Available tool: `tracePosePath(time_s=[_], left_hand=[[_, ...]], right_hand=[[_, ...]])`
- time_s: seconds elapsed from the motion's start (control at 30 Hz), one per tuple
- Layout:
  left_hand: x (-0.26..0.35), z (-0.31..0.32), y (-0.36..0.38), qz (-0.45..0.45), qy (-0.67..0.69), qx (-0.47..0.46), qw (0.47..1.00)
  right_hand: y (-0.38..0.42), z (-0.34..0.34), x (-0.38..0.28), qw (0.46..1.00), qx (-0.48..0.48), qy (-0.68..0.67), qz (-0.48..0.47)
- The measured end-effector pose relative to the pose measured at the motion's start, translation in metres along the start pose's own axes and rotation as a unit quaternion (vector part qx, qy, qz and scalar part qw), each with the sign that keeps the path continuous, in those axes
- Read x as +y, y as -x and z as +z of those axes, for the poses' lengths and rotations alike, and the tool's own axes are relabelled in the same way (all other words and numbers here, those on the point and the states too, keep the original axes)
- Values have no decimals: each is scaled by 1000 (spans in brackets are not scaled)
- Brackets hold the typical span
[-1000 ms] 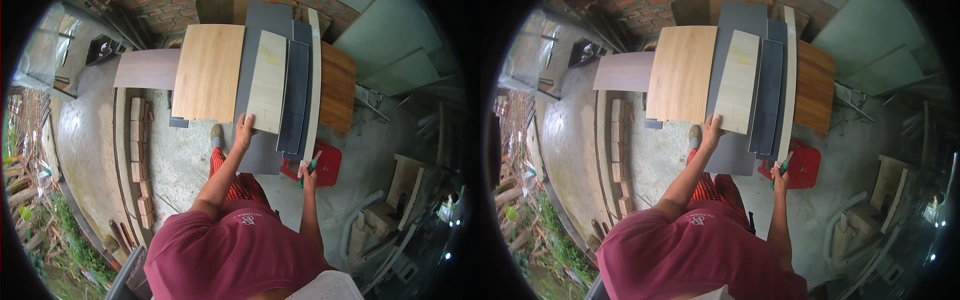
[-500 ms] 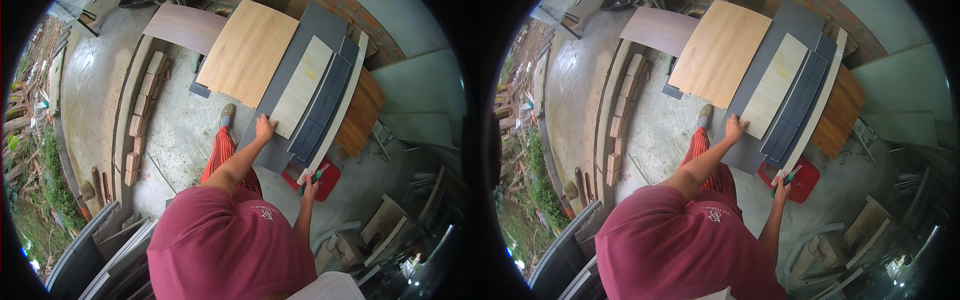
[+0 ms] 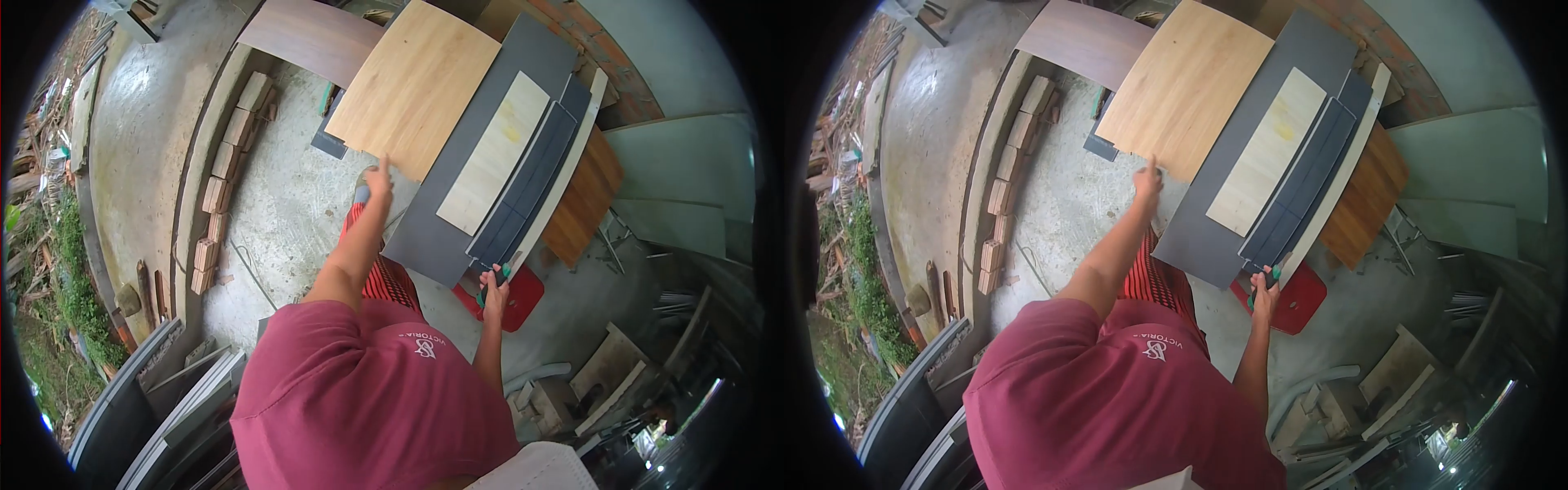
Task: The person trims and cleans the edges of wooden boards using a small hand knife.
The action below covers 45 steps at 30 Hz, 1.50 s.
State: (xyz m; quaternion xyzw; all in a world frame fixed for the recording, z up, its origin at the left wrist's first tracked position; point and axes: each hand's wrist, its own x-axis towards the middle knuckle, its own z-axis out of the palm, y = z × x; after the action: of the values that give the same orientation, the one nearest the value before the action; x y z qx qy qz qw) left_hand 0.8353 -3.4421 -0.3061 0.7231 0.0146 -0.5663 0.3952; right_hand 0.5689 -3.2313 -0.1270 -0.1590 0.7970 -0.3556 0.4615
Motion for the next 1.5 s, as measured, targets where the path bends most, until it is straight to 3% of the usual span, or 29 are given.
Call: tracePosePath(time_s=[0.13, 0.17, 0.4, 0.47, 0.73, 0.87, 0.9, 1.0, 1.1, 1.2, 1.23, 1.5], left_hand=[[57, -9, -16, -61, 244, -92, 963], [67, -10, -5, -72, 253, -144, 954], [64, -14, -21, -89, 226, -157, 957], [64, -12, -30, -20, 198, -199, 960], [119, -16, 47, 126, 124, -201, 963], [137, 0, 83, 135, 161, -198, 957], [136, 2, 88, 137, 155, -206, 956], [131, 0, 97, 87, 164, -250, 950], [112, -8, 89, 18, 202, -289, 935], [92, -19, 72, -44, 184, -331, 925], [89, -21, 73, -59, 188, -325, 925], [94, -38, 55, -160, 198, -336, 907]], right_hand=[[-1, -1, 12, 1000, -2, 12, 17], [-1, -2, 17, 1000, -4, 16, 17], [6, -3, 22, 999, 8, 27, 18], [8, -5, 23, 999, 11, 30, 16], [17, -12, 30, 999, 29, 21, 13], [13, 11, -1, 996, 15, -68, 48], [9, 22, -17, 989, -24, -130, 59], [-19, 59, -73, 959, -128, -248, 40], [-49, 101, -124, 950, -170, -259, 35], [-72, 137, -147, 959, -202, -191, 58], [-86, 144, -144, 946, -269, -161, 81], [-103, 189, -114, 950, -249, -163, 98]])
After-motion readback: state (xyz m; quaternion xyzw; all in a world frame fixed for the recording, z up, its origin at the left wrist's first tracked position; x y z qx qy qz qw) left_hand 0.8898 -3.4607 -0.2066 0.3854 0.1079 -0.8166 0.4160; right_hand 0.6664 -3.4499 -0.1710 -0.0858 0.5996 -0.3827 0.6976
